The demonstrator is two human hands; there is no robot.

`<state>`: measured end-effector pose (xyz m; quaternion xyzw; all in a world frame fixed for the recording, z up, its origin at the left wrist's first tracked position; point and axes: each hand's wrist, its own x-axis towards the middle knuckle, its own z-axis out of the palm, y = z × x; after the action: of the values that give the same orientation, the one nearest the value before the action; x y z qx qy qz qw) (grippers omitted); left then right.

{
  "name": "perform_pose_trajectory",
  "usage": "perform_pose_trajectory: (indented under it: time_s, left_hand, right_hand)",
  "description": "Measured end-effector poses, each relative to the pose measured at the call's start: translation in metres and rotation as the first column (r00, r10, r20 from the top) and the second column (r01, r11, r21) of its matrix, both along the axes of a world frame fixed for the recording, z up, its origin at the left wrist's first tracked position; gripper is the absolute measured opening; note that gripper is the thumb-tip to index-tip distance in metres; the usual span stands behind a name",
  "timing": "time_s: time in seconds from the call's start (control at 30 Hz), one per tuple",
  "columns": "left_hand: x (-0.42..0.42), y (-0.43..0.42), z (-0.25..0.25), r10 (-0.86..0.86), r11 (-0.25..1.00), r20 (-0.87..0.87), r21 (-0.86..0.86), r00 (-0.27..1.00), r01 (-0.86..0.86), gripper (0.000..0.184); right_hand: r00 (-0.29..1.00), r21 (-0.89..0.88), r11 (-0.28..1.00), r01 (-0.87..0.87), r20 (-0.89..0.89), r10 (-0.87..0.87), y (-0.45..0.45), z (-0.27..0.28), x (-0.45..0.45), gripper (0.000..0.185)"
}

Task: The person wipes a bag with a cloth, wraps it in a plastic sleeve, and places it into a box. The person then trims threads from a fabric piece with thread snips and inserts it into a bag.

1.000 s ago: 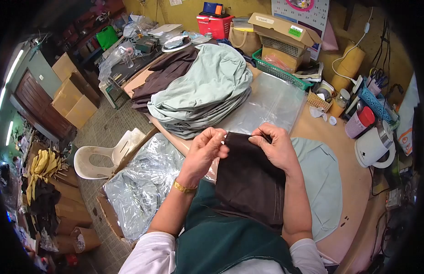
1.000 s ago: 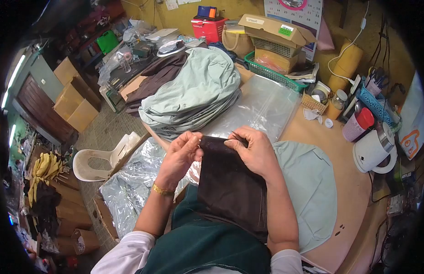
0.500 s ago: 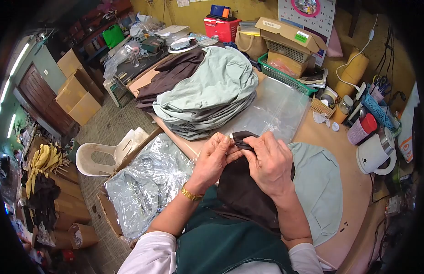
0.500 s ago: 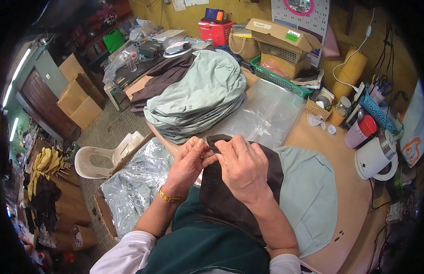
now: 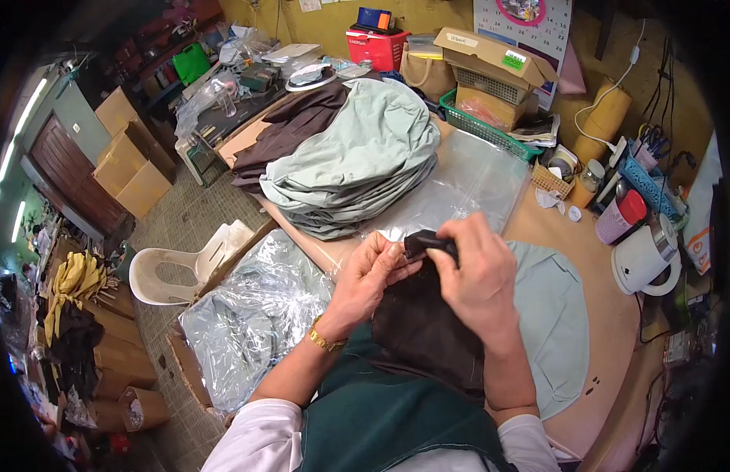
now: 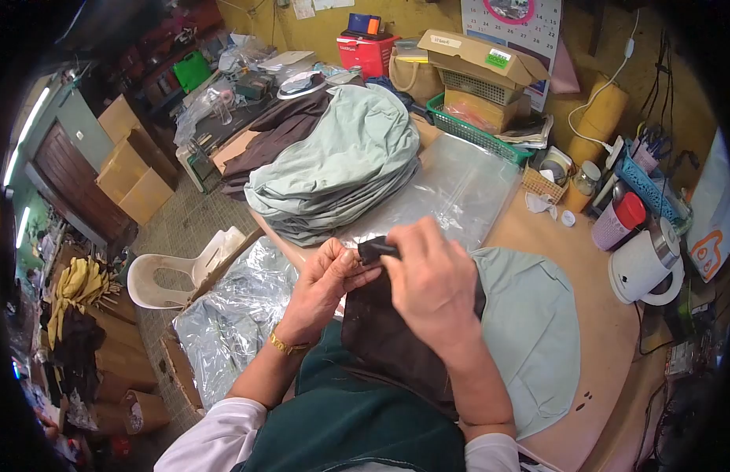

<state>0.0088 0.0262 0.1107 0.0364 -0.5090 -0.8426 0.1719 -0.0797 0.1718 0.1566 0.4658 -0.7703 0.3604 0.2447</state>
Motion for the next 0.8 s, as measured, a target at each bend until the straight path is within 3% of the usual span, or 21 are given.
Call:
perform_pose_trajectory:
  time_s: [0.03, 0.1, 0.17, 0.27, 0.37, 0.5, 0.63, 0.7, 0.73, 0.77, 0.8]
  left_hand:
    - [0.002, 0.002, 0.004, 0.0, 1.0, -0.002, 0.0, 1.0, 0.0, 0.018]
    - [0.004, 0.003, 0.009, -0.027, 1.0, 0.062, 0.005, 0.998, 0.026, 0.017]
    - [0.004, 0.004, 0.009, -0.021, 1.0, 0.049, 0.018, 0.999, 0.02, 0.017]
    - [0.002, -0.004, -0.005, -0.036, 0.999, -0.002, 0.007, 0.999, 0.036, 0.019]
    - [0.002, -0.004, -0.01, -0.049, 0.998, -0.03, -0.035, 0.998, 0.048, 0.022]
    - [0.004, -0.005, -0.009, -0.07, 0.992, -0.009, -0.104, 0.998, 0.069, 0.023]
    - [0.008, 0.002, -0.002, -0.076, 0.985, -0.023, -0.158, 0.997, 0.071, 0.021]
    - [0.01, 0.008, 0.001, -0.064, 0.996, -0.007, -0.066, 0.998, 0.063, 0.019]
    - [0.012, 0.008, 0.001, -0.065, 0.996, -0.007, -0.066, 0.998, 0.064, 0.019]
    - [0.015, 0.007, 0.0, -0.076, 0.995, -0.006, -0.059, 0.997, 0.076, 0.018]
    - [0.018, 0.007, -0.001, -0.088, 0.995, -0.004, -0.052, 0.996, 0.087, 0.017]
  right_hand:
    - [1.0, 0.0, 1.0, 0.0, -0.002, 0.0, 0.001, 0.001, -0.004, 0.025]
    - [0.927, -0.123, 0.989, -0.078, 0.357, 0.117, 0.004, 0.001, -0.012, 0.034]
    - [0.936, -0.103, 0.992, -0.079, 0.335, 0.11, 0.005, 0.005, -0.01, 0.035]
    - [0.993, -0.022, 0.993, -0.115, 0.025, 0.116, 0.005, 0.005, 0.0, 0.025]
    - [0.985, -0.002, 0.994, -0.113, -0.132, 0.112, 0.003, 0.004, 0.008, 0.023]
    - [0.97, 0.051, 0.997, -0.054, -0.233, 0.064, 0.0, -0.002, 0.01, 0.017]
    - [0.976, 0.068, 0.997, -0.021, -0.217, 0.035, 0.002, -0.004, 0.01, 0.015]
    - [0.965, -0.186, 0.972, -0.146, 0.191, 0.182, 0.001, 0.002, 0.004, 0.014]
    - [0.951, -0.273, 0.959, -0.079, 0.267, 0.155, -0.003, 0.011, 0.003, 0.017]
    - [0.952, -0.272, 0.959, -0.079, 0.265, 0.154, -0.004, 0.003, -0.011, 0.017]
    - [0.88, -0.202, 0.947, -0.249, 0.361, 0.309, 0.0, -0.017, -0.034, 0.017]
